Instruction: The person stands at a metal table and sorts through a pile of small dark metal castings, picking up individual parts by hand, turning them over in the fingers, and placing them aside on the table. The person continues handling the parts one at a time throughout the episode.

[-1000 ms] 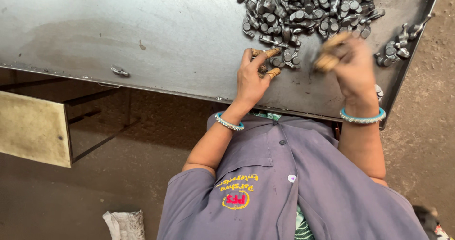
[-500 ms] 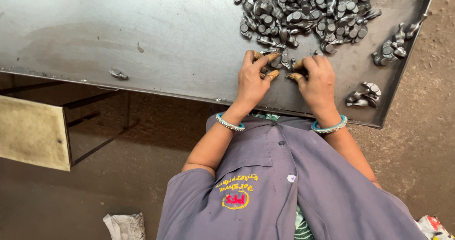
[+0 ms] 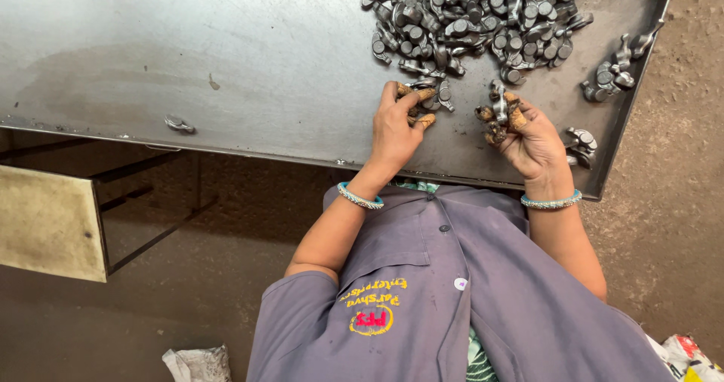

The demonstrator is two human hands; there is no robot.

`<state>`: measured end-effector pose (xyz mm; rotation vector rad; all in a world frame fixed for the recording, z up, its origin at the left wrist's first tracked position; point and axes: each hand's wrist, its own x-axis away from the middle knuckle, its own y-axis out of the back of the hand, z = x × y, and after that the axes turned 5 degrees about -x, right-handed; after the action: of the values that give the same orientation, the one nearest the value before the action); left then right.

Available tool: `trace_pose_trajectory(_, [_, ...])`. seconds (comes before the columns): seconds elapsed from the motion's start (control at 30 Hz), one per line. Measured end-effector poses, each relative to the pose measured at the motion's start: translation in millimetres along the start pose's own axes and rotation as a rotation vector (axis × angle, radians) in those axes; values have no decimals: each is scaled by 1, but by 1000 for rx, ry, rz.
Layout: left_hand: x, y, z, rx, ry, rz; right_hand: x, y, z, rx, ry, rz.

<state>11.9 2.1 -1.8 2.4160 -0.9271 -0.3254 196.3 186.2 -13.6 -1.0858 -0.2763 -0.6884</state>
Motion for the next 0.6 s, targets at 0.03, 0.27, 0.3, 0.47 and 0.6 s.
trace_pose_trajectory(0.03, [0, 1, 0, -4, -2, 3, 0, 1, 0, 25, -6, -5])
trace_pose_trajectory(0.27, [0, 3, 0, -19, -5, -1, 3, -23, 10, 625, -171, 260])
trace_pose_trajectory(0.3, [0, 4, -1, -26, -16, -10, 2, -31, 14, 727, -187, 259])
trace_pose_trajectory(0.47, [2, 10, -1, -37, 30, 26, -13, -77, 37, 139, 243, 443])
trace_pose_trajectory(0.6, [6, 15, 0, -72, 27, 36, -18, -98, 21, 943, 512, 140])
